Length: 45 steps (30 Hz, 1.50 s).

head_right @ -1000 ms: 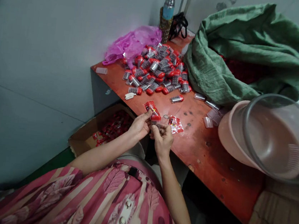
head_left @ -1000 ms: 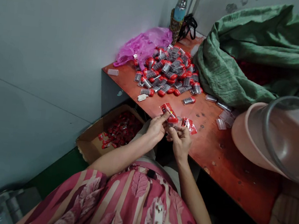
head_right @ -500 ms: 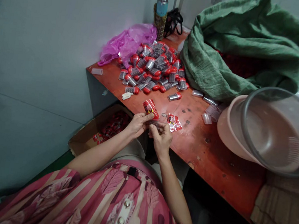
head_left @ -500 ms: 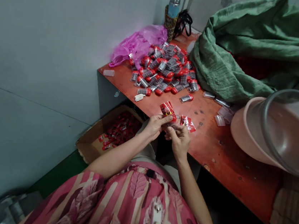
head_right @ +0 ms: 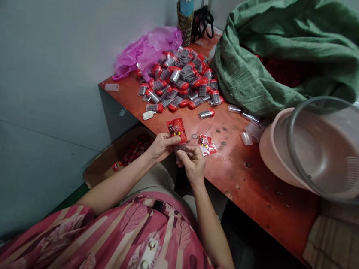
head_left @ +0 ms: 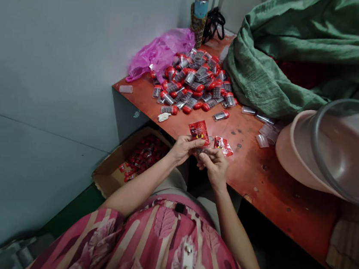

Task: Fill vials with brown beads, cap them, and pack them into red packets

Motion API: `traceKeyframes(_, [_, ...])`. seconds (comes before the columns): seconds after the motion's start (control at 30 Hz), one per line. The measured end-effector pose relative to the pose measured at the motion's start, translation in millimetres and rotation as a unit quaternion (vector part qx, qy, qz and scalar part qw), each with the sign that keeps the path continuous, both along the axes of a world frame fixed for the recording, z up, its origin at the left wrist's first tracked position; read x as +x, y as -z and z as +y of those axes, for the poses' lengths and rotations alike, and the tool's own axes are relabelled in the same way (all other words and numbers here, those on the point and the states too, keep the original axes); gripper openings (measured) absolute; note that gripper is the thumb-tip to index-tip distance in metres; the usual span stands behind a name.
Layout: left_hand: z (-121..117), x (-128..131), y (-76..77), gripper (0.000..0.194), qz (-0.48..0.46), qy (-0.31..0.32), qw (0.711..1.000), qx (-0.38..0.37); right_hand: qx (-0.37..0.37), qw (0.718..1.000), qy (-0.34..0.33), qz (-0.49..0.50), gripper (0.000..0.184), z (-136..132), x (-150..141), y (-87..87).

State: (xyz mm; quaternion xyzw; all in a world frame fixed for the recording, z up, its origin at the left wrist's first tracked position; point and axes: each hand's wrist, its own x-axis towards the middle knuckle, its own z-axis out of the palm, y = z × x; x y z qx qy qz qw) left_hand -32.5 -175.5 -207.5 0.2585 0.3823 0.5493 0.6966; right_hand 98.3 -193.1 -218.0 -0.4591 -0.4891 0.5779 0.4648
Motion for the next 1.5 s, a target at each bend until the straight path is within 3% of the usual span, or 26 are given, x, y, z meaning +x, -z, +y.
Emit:
traceKeyframes(0.13, [-2,1,-3.6,0.034,0.033,0.024,0.999,0.002,0.007,1.0,0.023,0.019,0.023,-2,-2,1.6])
traceKeyframes(0.3, [-7,13,2.0,0.028,0.07,-0.053,0.996,0.006,0.047,0.994,0.099,-0.011,0.025,-5,-5,4.7])
traceKeyframes(0.47, [-9,16,-1.2,0.029,0.061,-0.055,0.997,0.004,-0.041,0.997,0.016,0.063,0.025,-2,1,4.4])
traceKeyframes(0.67, [-7,18,-3.4,0.03,0.044,-0.036,0.998,-0.007,0.061,0.996,0.065,-0.016,0.022,-4,4,6.3])
traceKeyframes(0.83, [-19,24,-1.3,0.035,0.079,-0.048,0.996,-0.009,-0.004,0.996,0.058,0.07,0.022,-5,-1,8.4])
traceKeyframes(1.03, [-20,19,-2.6,0.03,-0.017,-0.1,0.995,-0.01,0.0,0.997,0.067,0.042,0.025,-6,-6,7.2])
traceKeyframes(1.2, [-16,17,-0.3,0.028,-0.053,-0.142,0.987,-0.046,-0.017,0.998,0.011,0.059,0.032,-10,-4,5.3])
traceKeyframes(1.4, [-29,25,4.9,0.025,-0.085,-0.091,0.991,-0.053,-0.052,0.992,0.059,0.099,0.026,0,-1,11.3])
traceKeyframes(1.5, [-37,19,7.1,0.023,-0.09,-0.058,0.993,-0.051,-0.048,0.995,0.034,0.077,0.027,6,-5,10.9])
